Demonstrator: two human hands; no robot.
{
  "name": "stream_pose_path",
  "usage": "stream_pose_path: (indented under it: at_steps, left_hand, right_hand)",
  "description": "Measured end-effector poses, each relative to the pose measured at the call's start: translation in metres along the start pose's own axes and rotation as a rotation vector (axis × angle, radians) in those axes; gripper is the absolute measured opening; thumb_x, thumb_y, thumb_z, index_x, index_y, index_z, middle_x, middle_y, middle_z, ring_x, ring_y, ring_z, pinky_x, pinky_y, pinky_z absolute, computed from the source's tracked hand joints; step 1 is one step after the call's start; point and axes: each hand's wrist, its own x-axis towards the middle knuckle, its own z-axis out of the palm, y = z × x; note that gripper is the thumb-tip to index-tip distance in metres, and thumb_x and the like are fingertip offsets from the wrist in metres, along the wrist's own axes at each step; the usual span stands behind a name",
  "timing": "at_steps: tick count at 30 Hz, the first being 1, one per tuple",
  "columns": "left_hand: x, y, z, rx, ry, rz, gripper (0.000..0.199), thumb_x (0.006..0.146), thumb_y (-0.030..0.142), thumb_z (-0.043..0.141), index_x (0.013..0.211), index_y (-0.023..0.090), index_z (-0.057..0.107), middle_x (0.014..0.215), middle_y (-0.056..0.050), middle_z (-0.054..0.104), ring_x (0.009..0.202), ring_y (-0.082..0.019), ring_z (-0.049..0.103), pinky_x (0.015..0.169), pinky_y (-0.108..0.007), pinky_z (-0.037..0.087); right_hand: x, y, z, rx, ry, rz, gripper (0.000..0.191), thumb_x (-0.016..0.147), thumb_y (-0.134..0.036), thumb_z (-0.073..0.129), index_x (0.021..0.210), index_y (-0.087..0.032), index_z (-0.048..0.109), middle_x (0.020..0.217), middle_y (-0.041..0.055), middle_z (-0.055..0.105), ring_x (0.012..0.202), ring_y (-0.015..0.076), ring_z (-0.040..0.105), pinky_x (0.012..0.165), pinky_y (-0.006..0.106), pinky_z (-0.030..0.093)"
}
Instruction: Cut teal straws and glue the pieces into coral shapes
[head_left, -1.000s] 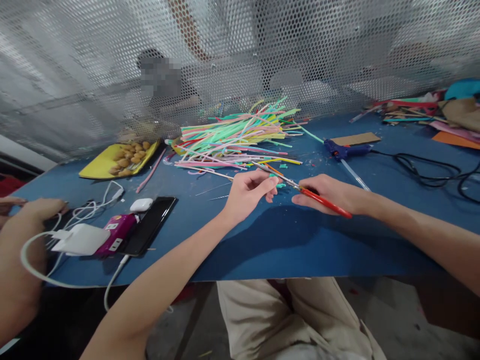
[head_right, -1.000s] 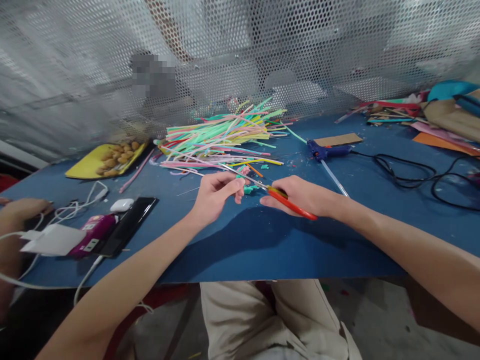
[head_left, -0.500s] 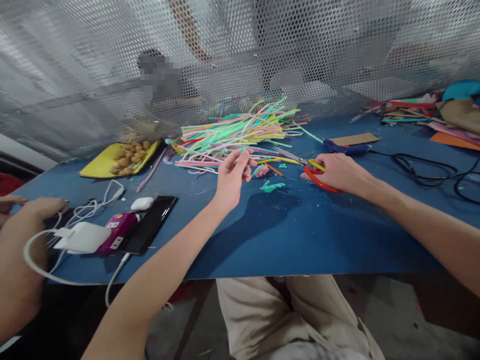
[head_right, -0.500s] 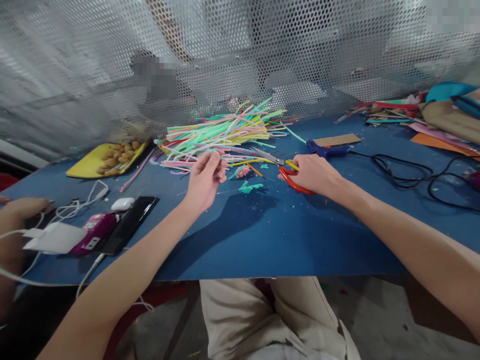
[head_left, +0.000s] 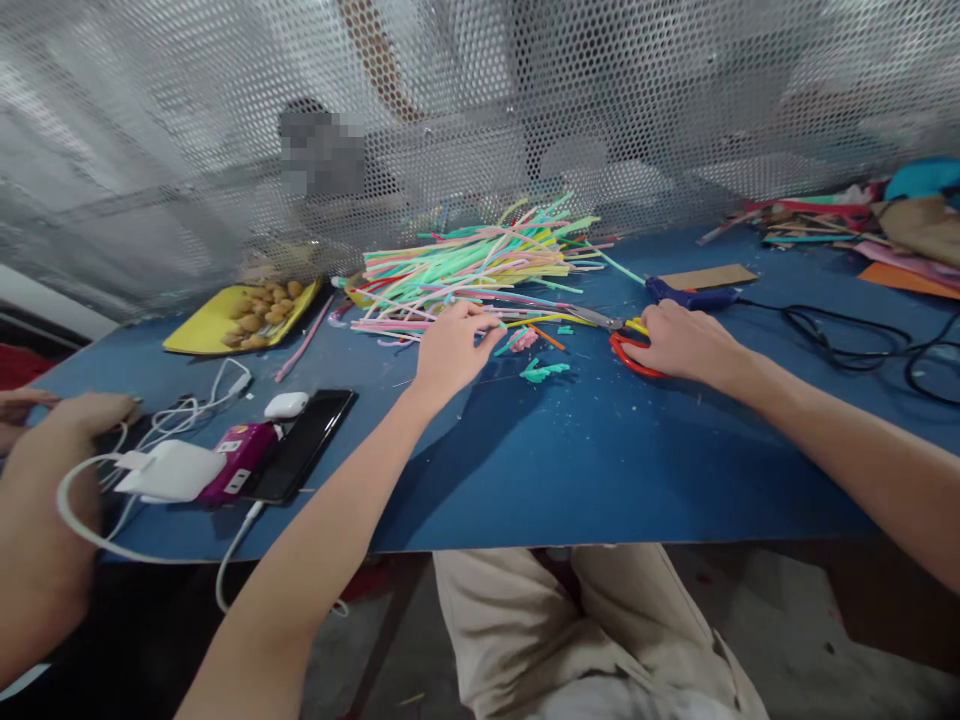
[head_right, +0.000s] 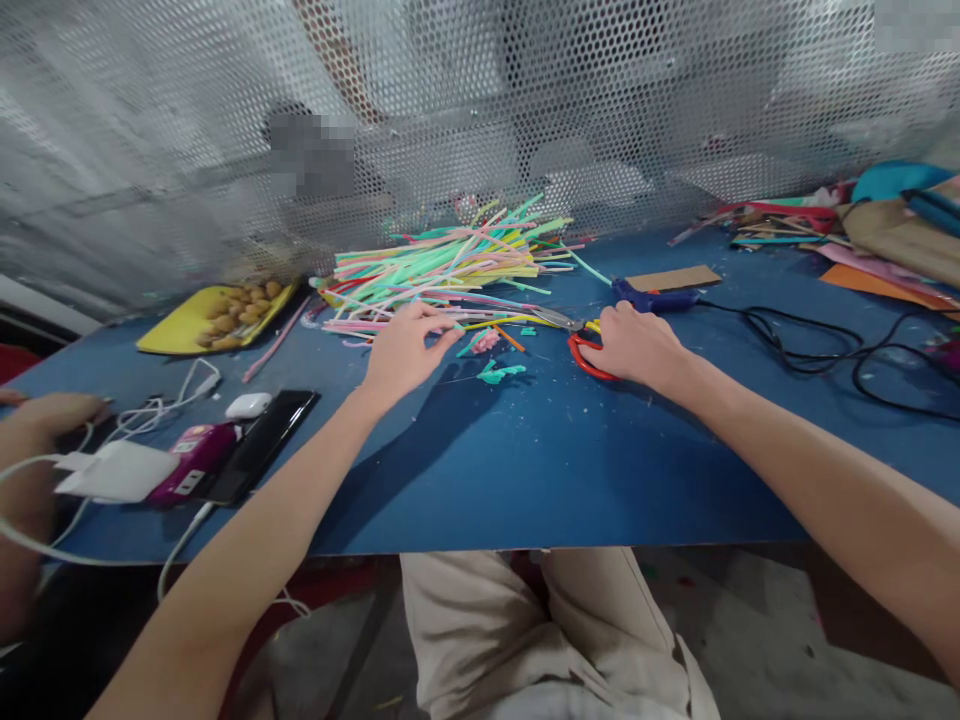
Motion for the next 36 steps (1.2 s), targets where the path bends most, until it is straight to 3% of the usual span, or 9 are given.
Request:
stream_pose_path:
  at_steps: [4, 8, 11, 14, 19, 23, 28, 32, 36]
  left_hand:
    - [-0.003, 0.0, 0.006, 0.154, -0.185, 0.076, 0.024, 0.098, 0.038, 0.06, 0.102, 0.024, 0.079, 0.117, -0.006, 0.073, 0.11, -0.025, 0.064, 0.093, -0.039, 0.05]
    - [-0.005, 0.0, 0.015, 0.197, -0.272, 0.086, 0.022, 0.098, 0.032, 0.059, 0.105, 0.025, 0.078, 0.117, -0.005, 0.074, 0.107, -0.025, 0.067, 0.089, -0.037, 0.051]
    - [-0.005, -0.001, 0.016, 0.2, -0.225, 0.065, 0.02, 0.098, 0.032, 0.06, 0.101, 0.024, 0.078, 0.111, -0.006, 0.076, 0.105, -0.026, 0.068, 0.09, -0.039, 0.051]
    - [-0.002, 0.0, 0.011, 0.151, -0.063, 0.044, 0.019, 0.097, 0.032, 0.062, 0.098, 0.021, 0.077, 0.106, -0.007, 0.077, 0.102, -0.026, 0.07, 0.091, -0.039, 0.052]
    - [-0.001, 0.012, 0.004, -0.277, 0.183, 0.029, 0.025, 0.098, 0.039, 0.061, 0.097, 0.018, 0.075, 0.098, -0.006, 0.076, 0.087, -0.019, 0.072, 0.083, -0.032, 0.055]
    - [-0.013, 0.039, 0.006, -0.783, 0.014, -0.055, 0.035, 0.096, 0.05, 0.064, 0.102, 0.016, 0.073, 0.088, -0.005, 0.075, 0.072, -0.015, 0.073, 0.071, -0.027, 0.058]
    - [-0.033, 0.075, 0.011, -0.98, -0.172, -0.079, 0.035, 0.093, 0.049, 0.069, 0.097, 0.015, 0.074, 0.084, -0.005, 0.076, 0.072, -0.015, 0.074, 0.075, -0.026, 0.061]
    - [-0.038, 0.085, 0.013, -1.061, -0.251, -0.115, 0.035, 0.09, 0.049, 0.073, 0.097, 0.015, 0.077, 0.086, -0.007, 0.077, 0.075, -0.016, 0.074, 0.075, -0.028, 0.063]
    - [-0.034, 0.08, 0.014, -1.239, -0.197, -0.304, 0.041, 0.084, 0.052, 0.078, 0.102, 0.015, 0.077, 0.089, -0.007, 0.077, 0.073, -0.014, 0.073, 0.071, -0.027, 0.063]
  right_hand:
    - [-0.001, 0.002, 0.003, -0.008, 0.003, -0.022, 0.071, 0.095, -0.071, 0.035, 0.115, -0.008, 0.062, 0.114, 0.0256, 0.064, 0.094, 0.0394, 0.069, 0.076, 0.046, 0.05]
    - [-0.002, 0.006, 0.006, -0.038, 0.029, -0.184, 0.06, 0.099, -0.059, 0.04, 0.119, -0.006, 0.06, 0.112, 0.0259, 0.065, 0.092, 0.036, 0.069, 0.075, 0.042, 0.049]
    - [-0.005, 0.007, 0.004, -0.095, 0.061, -0.25, 0.054, 0.098, -0.054, 0.046, 0.115, -0.006, 0.063, 0.108, 0.0247, 0.067, 0.093, 0.0353, 0.068, 0.077, 0.041, 0.049]
    - [-0.008, 0.003, -0.006, -0.09, 0.159, -0.185, 0.05, 0.096, -0.05, 0.05, 0.118, -0.009, 0.064, 0.11, 0.0229, 0.068, 0.091, 0.0342, 0.068, 0.074, 0.04, 0.048]
    - [-0.014, -0.009, -0.027, 0.215, 0.412, -0.168, 0.033, 0.093, -0.044, 0.058, 0.112, -0.019, 0.07, 0.111, 0.0136, 0.071, 0.091, 0.0285, 0.067, 0.072, 0.038, 0.047]
    - [-0.022, -0.024, -0.029, 0.67, 0.388, -0.322, 0.028, 0.094, -0.04, 0.06, 0.108, -0.02, 0.074, 0.097, 0.0075, 0.074, 0.07, 0.0166, 0.061, 0.068, 0.033, 0.049]
    - [-0.035, -0.046, -0.018, 1.126, 0.138, -0.427, 0.039, 0.092, -0.05, 0.065, 0.116, -0.021, 0.075, 0.085, 0.0038, 0.074, 0.059, 0.0134, 0.056, 0.056, 0.029, 0.047]
    - [-0.038, -0.054, -0.015, 1.301, 0.103, -0.402, 0.033, 0.087, -0.05, 0.074, 0.102, -0.021, 0.081, 0.073, 0.002, 0.072, 0.053, 0.0107, 0.051, 0.049, 0.026, 0.042]
    - [-0.038, -0.052, -0.02, 1.329, 0.196, -0.337, 0.031, 0.085, -0.048, 0.076, 0.097, -0.021, 0.084, 0.076, 0.0039, 0.076, 0.049, 0.0085, 0.044, 0.046, 0.027, 0.036]
